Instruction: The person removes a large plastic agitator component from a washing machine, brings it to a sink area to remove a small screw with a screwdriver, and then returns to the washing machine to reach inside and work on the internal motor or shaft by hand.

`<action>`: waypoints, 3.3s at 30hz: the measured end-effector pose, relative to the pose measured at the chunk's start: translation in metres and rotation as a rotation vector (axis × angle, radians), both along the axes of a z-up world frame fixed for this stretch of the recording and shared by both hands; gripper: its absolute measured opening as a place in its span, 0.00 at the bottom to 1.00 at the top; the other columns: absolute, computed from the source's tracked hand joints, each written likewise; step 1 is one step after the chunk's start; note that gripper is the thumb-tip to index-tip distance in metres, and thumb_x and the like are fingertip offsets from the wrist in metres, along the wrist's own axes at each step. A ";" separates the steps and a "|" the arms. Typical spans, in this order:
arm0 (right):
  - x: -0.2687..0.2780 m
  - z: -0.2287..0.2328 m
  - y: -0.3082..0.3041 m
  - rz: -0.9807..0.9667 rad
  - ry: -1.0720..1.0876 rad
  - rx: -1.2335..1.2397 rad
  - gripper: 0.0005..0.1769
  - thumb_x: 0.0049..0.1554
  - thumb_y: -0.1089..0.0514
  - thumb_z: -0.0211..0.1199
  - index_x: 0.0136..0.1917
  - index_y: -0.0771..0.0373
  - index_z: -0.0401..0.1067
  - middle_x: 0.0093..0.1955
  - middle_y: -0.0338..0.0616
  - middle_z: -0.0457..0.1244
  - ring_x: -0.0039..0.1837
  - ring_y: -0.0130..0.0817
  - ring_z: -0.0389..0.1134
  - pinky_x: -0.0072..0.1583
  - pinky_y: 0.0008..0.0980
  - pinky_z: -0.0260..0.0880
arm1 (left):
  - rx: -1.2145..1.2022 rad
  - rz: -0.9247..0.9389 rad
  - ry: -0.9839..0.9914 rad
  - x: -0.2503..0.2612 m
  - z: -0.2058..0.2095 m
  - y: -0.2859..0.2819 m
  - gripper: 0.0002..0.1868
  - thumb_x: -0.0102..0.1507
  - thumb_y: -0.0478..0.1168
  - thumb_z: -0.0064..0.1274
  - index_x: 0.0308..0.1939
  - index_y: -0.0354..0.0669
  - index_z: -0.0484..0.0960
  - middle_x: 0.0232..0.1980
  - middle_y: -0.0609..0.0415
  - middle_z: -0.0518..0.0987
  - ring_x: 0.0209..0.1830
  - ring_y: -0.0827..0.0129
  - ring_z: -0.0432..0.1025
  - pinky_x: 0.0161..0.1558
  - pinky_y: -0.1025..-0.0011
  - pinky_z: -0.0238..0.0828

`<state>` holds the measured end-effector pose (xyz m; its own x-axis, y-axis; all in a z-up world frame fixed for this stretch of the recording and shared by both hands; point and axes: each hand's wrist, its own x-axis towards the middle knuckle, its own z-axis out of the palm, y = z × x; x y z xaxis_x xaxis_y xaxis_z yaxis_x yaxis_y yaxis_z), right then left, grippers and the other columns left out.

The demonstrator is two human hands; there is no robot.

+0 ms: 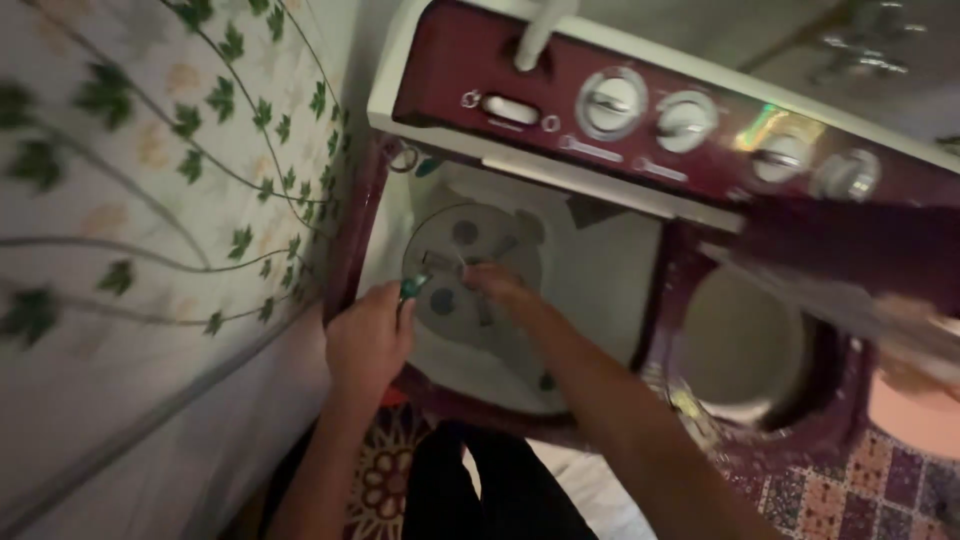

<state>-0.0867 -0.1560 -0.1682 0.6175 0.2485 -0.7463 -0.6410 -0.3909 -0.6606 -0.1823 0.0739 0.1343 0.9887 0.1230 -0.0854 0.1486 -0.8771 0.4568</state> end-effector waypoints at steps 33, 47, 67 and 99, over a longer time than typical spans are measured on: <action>-0.390 0.433 -0.456 -1.145 -0.672 0.387 0.07 0.62 0.61 0.63 0.54 0.64 0.71 0.51 0.50 0.72 0.51 0.33 0.73 0.56 0.34 0.74 | -0.619 -0.796 0.001 -0.196 0.154 -0.498 0.15 0.60 0.47 0.60 0.47 0.44 0.85 0.39 0.51 0.84 0.35 0.50 0.79 0.33 0.60 0.73; -0.420 0.398 -0.645 -1.133 -0.689 0.370 0.07 0.62 0.66 0.64 0.53 0.71 0.71 0.51 0.57 0.72 0.49 0.33 0.73 0.54 0.32 0.74 | -0.581 -0.835 0.018 -0.214 0.132 -0.698 0.15 0.57 0.45 0.62 0.44 0.43 0.86 0.39 0.49 0.86 0.34 0.50 0.80 0.33 0.61 0.74; -0.287 0.381 -0.863 -1.374 -0.603 0.216 0.11 0.64 0.59 0.59 0.49 0.72 0.74 0.45 0.51 0.72 0.40 0.27 0.69 0.45 0.25 0.71 | -0.495 -0.788 -0.218 -0.112 0.103 -0.927 0.17 0.56 0.48 0.64 0.42 0.41 0.86 0.33 0.48 0.83 0.32 0.51 0.78 0.33 0.56 0.73; -0.102 0.187 -1.139 -0.417 -0.182 -0.202 0.21 0.61 0.55 0.58 0.67 0.61 0.69 0.44 0.48 0.68 0.42 0.43 0.67 0.46 0.47 0.71 | -0.346 -0.535 0.070 -0.061 -0.010 -1.118 0.23 0.54 0.45 0.65 0.50 0.40 0.80 0.52 0.46 0.78 0.57 0.50 0.72 0.56 0.55 0.68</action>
